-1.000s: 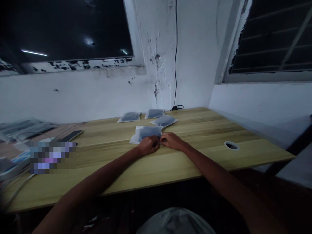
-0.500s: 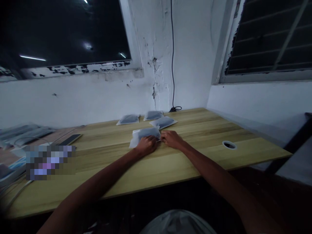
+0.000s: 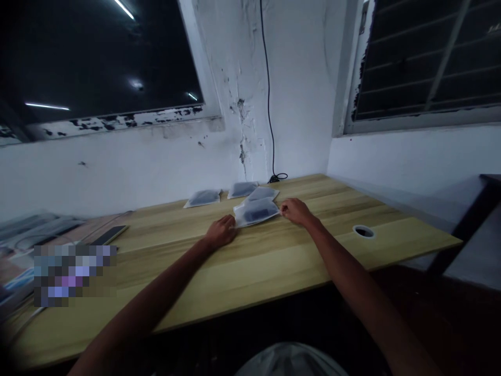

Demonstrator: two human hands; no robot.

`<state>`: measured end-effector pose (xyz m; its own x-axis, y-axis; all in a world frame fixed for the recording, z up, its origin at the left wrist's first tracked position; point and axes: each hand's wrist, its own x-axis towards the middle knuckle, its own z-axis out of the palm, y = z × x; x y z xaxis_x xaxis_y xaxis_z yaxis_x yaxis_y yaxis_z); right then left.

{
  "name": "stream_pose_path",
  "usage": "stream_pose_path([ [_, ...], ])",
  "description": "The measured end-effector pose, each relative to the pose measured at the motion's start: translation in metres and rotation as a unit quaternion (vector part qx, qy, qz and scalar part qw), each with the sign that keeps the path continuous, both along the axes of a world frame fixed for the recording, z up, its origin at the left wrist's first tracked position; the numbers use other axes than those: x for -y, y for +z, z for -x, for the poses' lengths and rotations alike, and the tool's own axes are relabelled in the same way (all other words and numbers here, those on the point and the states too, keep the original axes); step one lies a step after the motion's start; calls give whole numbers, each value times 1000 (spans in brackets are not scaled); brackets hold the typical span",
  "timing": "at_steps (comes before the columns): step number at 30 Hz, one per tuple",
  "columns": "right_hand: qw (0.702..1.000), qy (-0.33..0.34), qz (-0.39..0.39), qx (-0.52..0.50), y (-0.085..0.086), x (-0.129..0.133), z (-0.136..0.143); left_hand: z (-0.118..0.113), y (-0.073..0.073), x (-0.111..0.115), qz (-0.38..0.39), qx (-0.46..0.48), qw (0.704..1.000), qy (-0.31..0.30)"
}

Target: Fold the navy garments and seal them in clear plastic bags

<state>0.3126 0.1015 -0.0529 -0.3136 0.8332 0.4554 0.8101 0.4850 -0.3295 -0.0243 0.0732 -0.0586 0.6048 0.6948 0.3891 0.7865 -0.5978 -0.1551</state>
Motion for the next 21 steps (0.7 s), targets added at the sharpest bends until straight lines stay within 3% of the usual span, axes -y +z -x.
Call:
stream_pose_path([
  [5, 998, 52, 46, -6, -6, 7, 17, -6, -6, 4, 10, 29, 999, -26],
  [13, 997, 22, -24, 65, -8, 20, 41, -17, -9, 5, -5, -30, 999, -21],
  [19, 968, 233, -89, 22, -9, 44, 78, -26, -9, 13, -83, 32, 996, -20],
  [21, 959, 258, -116, 14, -12, 49, 91, -27, -10, 14, -101, 43, 993, -34],
])
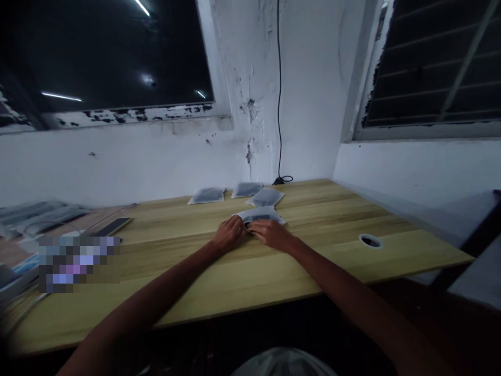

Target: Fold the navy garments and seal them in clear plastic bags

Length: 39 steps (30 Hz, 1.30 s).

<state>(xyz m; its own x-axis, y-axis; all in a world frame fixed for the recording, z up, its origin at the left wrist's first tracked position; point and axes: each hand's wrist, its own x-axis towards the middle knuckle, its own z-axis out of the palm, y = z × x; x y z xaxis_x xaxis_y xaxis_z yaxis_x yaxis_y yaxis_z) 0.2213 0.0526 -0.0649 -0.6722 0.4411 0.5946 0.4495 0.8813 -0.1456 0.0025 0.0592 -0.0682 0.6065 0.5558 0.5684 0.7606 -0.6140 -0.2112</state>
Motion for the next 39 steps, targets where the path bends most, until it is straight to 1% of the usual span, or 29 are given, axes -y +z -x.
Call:
stream_pose_path([
  [2, 1000, -14, -22, 3, -3, 1, 8, 0, -1, 0, -13, 14, 1000, -12],
  [4, 999, -46, -21, 16, -5, 0, 10, 0, -1, -1, -28, 27, 999, -31],
  [6, 997, -69, 9, 40, -6, -2, 7, 1, -1, -1, -44, 30, 997, -64],
  [8, 993, -75, 56, 76, -5, -4, 1, 1, -1, 0, -51, 19, 994, -98],
  [10, 986, -81, 92, 112, -4, -6, -4, 0, 0, 3, -47, 6, 992, -118],
  [13, 980, -108, 92, 141, -4, -8, -7, -2, 1, 5, -18, -3, 991, -129],
  [16, 977, -137, 58, 152, -4, -11, -4, -2, -1, 4, 28, 25, 991, -127],
  [19, 974, -164, 25, 152, -3, -12, -1, 0, -5, -1, 90, 47, 988, -114],
  [20, 976, -162, 21, 145, -2, -11, -1, 1, -7, -3, 115, 47, 986, -107],
  [22, 984, -130, 39, 113, 3, -10, -4, 3, -9, -5, 164, 42, 981, -94],
  [24, 990, -78, 99, 57, 8, -9, -10, 3, -8, -4, 199, 39, 976, -78],
  [26, 983, -32, 182, -19, 12, -11, -19, 1, -5, -1, 219, 43, 973, -59],
  [28, 958, -9, 266, -104, 13, -16, -29, -3, -2, 3, 229, 44, 971, -47],
  [30, 919, -6, 347, -186, 11, -22, -37, -6, 2, 6, 233, 33, 971, -47],
  [31, 894, -9, 384, -229, 10, -26, -40, -6, 3, 7, 231, 20, 972, -49],
  [33, 837, -27, 437, -328, 10, -32, -43, -3, 5, 7, 216, -16, 975, -52],
  [36, 744, -60, 473, -469, 15, -36, -45, 6, 8, 2, 194, -69, 977, -50],
  [38, 684, -82, 512, -513, 21, -35, -47, 15, 11, -2, 197, -90, 976, -32],
  [39, 658, -87, 535, -523, 24, -35, -48, 19, 12, -5, 203, -95, 975, -10],
])
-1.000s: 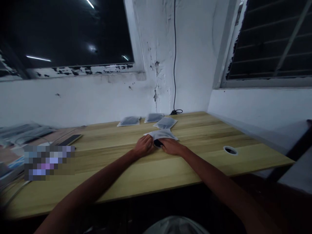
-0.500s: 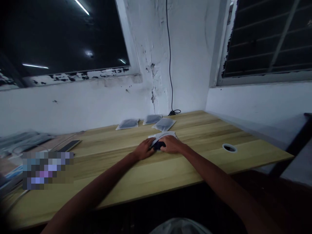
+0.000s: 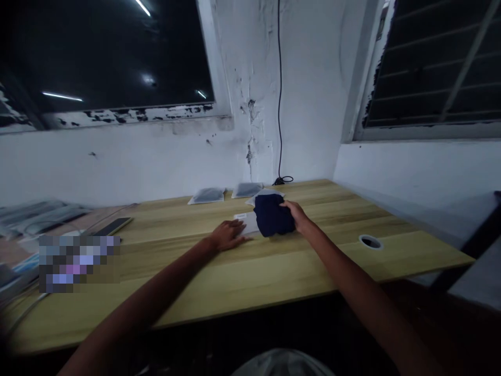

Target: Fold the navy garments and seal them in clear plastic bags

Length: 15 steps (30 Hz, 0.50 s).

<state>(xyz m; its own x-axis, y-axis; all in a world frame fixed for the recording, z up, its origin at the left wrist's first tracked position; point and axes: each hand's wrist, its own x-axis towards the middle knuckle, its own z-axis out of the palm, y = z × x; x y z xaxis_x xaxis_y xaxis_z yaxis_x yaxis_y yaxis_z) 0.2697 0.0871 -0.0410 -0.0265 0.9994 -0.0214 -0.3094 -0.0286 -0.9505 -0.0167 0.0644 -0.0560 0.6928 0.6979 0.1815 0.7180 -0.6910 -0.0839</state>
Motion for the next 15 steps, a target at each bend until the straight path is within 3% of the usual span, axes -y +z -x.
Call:
stream_pose_path([
  [2, 999, 10, 34, -31, 3, 1, -1, 9, 3, -6, 8, -18, 998, 67],
  [7, 999, 19, -2, -34, -5, -2, 4, 26, 5, -18, 18, -48, 972, 229],
  [10, 997, 83, -11, 1, -9, 1, 8, 31, 3, -20, -1, -54, 955, 293],
  [12, 992, 119, -4, 33, -8, 4, 9, 30, 1, -18, -45, -30, 951, 306],
  [15, 990, 107, 1, 87, -3, 9, 8, 21, 4, -12, -113, 56, 960, 249],
])
